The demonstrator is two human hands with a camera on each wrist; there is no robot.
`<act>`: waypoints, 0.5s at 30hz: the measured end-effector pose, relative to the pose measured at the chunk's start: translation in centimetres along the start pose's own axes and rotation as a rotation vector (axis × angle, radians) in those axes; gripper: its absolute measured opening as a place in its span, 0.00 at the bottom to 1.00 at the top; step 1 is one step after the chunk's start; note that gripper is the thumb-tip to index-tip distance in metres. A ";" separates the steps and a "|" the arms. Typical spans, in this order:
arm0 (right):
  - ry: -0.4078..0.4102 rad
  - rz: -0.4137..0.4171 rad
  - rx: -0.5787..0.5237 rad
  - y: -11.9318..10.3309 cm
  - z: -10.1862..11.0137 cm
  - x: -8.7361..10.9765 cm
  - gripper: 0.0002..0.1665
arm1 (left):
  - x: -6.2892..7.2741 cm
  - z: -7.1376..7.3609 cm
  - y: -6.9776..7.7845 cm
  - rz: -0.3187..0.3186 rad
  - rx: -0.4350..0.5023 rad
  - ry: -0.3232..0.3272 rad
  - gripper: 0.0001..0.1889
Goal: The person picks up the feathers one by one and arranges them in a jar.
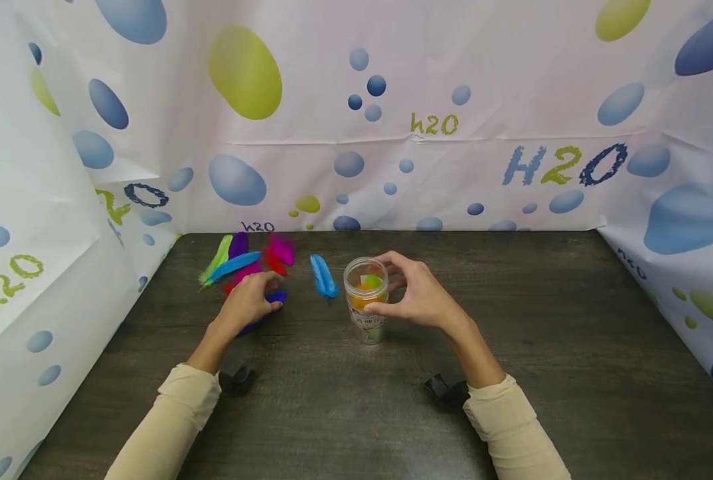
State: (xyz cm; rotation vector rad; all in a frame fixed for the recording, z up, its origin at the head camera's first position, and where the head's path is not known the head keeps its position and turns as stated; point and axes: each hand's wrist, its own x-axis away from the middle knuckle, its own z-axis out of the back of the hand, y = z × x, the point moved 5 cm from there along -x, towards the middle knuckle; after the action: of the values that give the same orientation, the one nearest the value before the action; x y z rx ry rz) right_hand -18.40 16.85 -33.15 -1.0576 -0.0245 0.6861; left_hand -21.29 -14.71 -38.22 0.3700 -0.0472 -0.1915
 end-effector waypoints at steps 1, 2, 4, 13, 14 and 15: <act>0.000 0.000 0.000 0.0 0.0 0.0 0.37 | 0.0 0.0 0.0 -0.002 -0.008 -0.002 0.23; -0.001 -0.001 -0.003 0.0 0.0 0.0 0.37 | 0.0 0.0 -0.1 -0.006 -0.015 -0.002 0.23; 0.000 0.000 -0.004 0.0 0.0 0.0 0.38 | 0.0 -0.1 -0.1 -0.012 -0.031 -0.007 0.23; 0.001 0.002 -0.006 0.0 0.0 0.0 0.37 | 0.2 -0.6 -0.2 -0.017 -0.047 -0.077 0.25; 0.000 0.001 -0.007 0.1 -0.1 0.1 0.37 | 0.3 -0.6 -0.2 -0.015 -0.039 -0.086 0.25; -0.002 -0.001 -0.007 0.1 -0.1 0.1 0.37 | 0.3 -0.7 -0.2 -0.015 -0.030 -0.093 0.24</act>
State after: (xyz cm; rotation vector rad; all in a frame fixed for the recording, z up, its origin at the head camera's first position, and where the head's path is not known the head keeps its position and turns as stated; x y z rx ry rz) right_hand -18.32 16.84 -33.30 -1.0642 -0.0288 0.6868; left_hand -20.94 -14.70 -38.91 0.3311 -0.1328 -0.2240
